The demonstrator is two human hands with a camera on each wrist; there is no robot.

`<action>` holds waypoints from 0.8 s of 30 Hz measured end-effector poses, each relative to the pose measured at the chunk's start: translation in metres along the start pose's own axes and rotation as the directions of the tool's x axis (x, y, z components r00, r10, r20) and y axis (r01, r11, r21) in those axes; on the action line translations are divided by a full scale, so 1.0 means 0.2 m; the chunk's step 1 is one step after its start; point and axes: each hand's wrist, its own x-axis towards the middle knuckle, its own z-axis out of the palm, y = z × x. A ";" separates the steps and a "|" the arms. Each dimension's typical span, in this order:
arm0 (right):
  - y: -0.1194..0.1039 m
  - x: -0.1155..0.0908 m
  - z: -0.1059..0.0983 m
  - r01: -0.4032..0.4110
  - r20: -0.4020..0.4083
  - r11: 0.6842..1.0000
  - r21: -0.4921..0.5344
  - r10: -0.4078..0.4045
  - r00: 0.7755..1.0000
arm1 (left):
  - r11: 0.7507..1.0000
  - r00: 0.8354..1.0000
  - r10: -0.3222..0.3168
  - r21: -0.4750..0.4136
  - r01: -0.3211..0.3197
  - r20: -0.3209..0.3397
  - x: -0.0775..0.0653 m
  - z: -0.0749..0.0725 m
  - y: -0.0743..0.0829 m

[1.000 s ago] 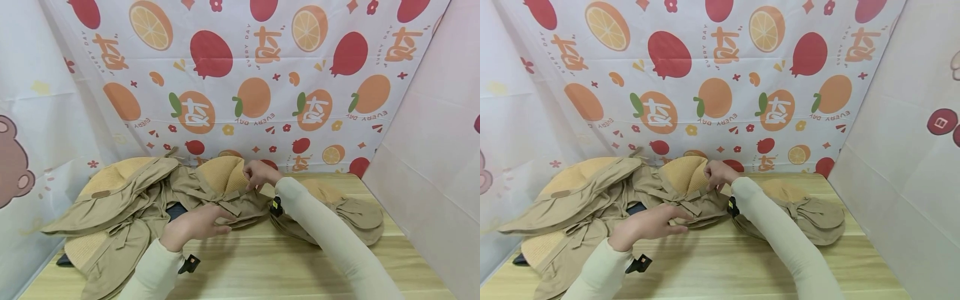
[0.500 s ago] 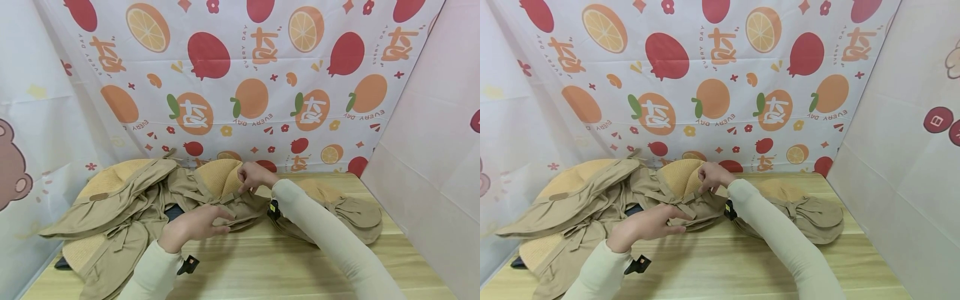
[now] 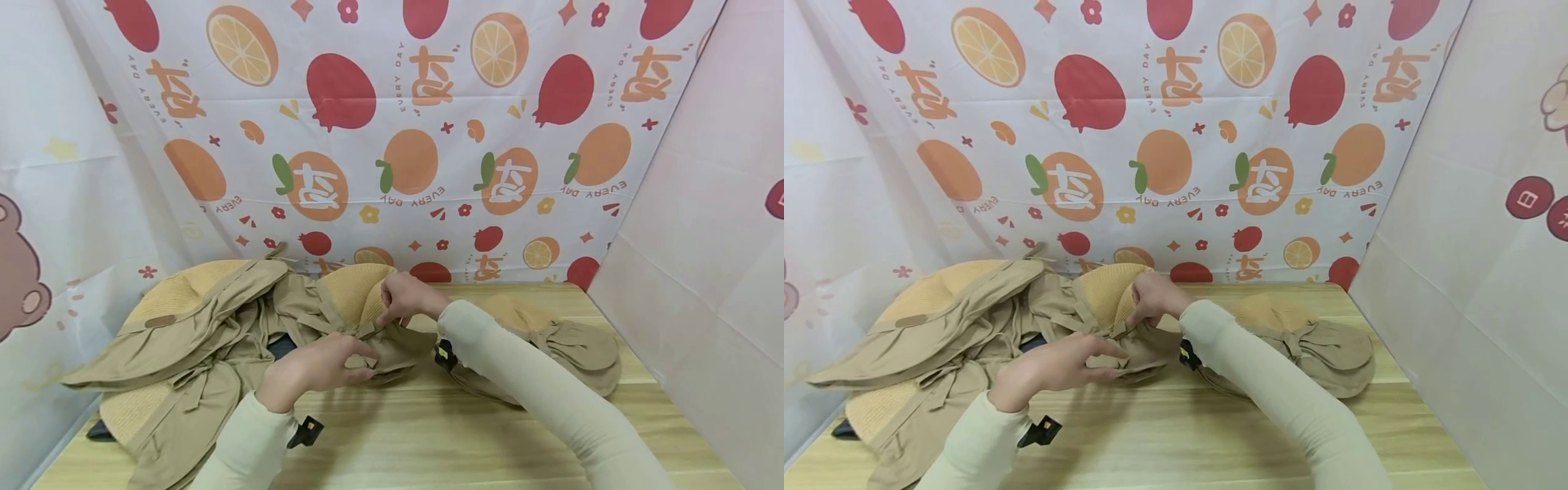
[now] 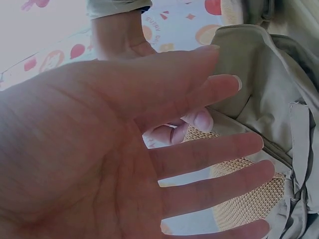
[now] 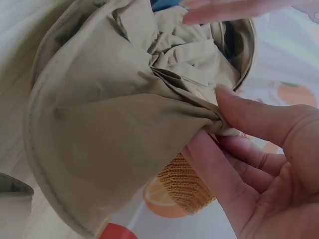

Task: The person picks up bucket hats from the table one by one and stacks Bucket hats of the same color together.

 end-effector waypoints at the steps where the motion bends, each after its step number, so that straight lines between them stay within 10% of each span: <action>1: -0.01 0.00 0.00 -0.001 -0.002 1.000 -0.008 0.001 1.000 | 1.000 1.000 0.000 0.000 0.000 0.001 0.00 0.00 0.00; 24: 0.01 -0.24 -0.13 0.080 -0.047 0.996 0.051 -0.077 0.996 | 0.999 0.993 0.022 0.029 -0.019 -0.117 -0.13 -0.14 -0.04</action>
